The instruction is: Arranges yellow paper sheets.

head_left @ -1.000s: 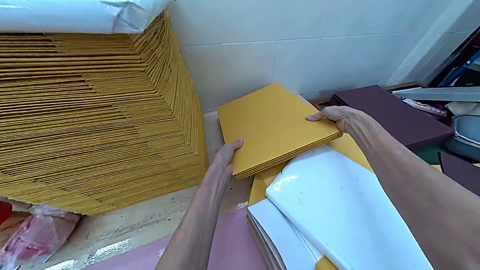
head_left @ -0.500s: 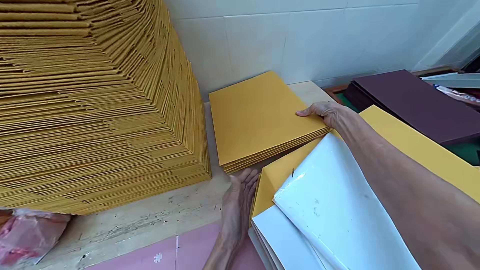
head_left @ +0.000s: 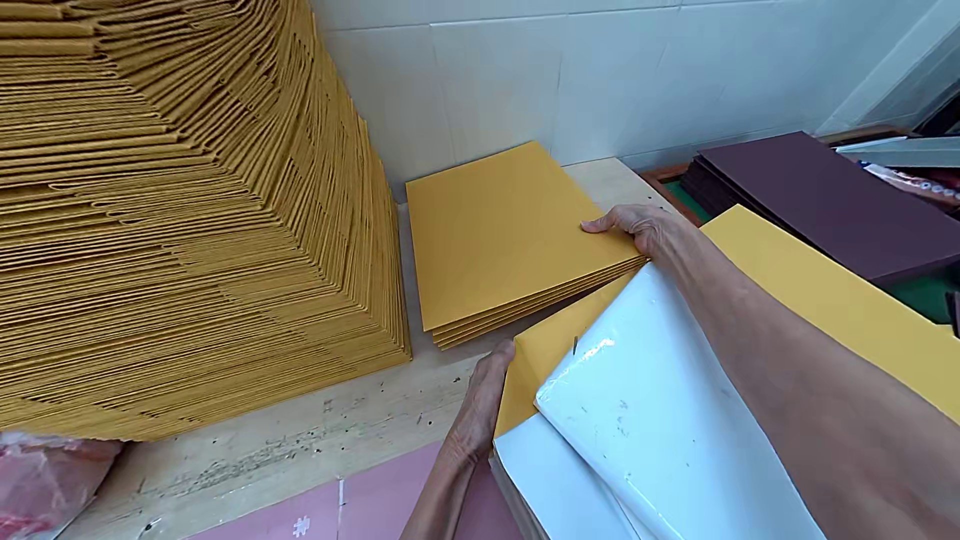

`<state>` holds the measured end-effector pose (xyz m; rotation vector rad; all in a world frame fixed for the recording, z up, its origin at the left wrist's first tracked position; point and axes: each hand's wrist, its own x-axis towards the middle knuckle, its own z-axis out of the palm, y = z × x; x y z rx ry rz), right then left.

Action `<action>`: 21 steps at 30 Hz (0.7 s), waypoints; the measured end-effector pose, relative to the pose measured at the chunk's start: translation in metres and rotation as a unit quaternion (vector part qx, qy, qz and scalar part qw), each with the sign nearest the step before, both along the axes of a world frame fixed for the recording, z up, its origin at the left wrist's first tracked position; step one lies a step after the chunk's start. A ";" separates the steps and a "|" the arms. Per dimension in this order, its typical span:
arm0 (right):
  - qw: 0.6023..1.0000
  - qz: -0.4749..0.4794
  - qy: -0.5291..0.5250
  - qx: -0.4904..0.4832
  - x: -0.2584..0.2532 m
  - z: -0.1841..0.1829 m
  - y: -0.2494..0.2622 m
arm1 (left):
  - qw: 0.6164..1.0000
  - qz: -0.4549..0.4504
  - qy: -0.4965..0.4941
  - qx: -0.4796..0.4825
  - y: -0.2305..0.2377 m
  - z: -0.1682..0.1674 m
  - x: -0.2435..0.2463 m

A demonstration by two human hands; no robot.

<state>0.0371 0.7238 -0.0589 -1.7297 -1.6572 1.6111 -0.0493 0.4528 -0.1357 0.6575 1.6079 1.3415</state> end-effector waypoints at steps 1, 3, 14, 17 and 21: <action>1.000 0.001 0.000 0.001 -0.001 -0.001 0.002 | 1.000 0.003 -0.006 0.000 0.000 0.001 0.001; 1.000 0.000 0.000 -0.005 -0.002 -0.004 0.006 | 1.000 0.004 0.001 -0.003 -0.003 -0.001 0.004; 0.998 0.012 -0.050 -0.047 -0.001 -0.030 0.017 | 0.998 -0.031 0.061 0.011 -0.026 -0.009 0.023; 0.995 0.051 -0.073 -0.041 0.000 -0.036 0.020 | 0.999 -0.008 0.028 0.035 -0.024 -0.012 0.022; 0.995 0.069 -0.059 -0.034 0.002 -0.039 0.019 | 0.970 0.176 -0.160 0.048 -0.005 -0.014 0.011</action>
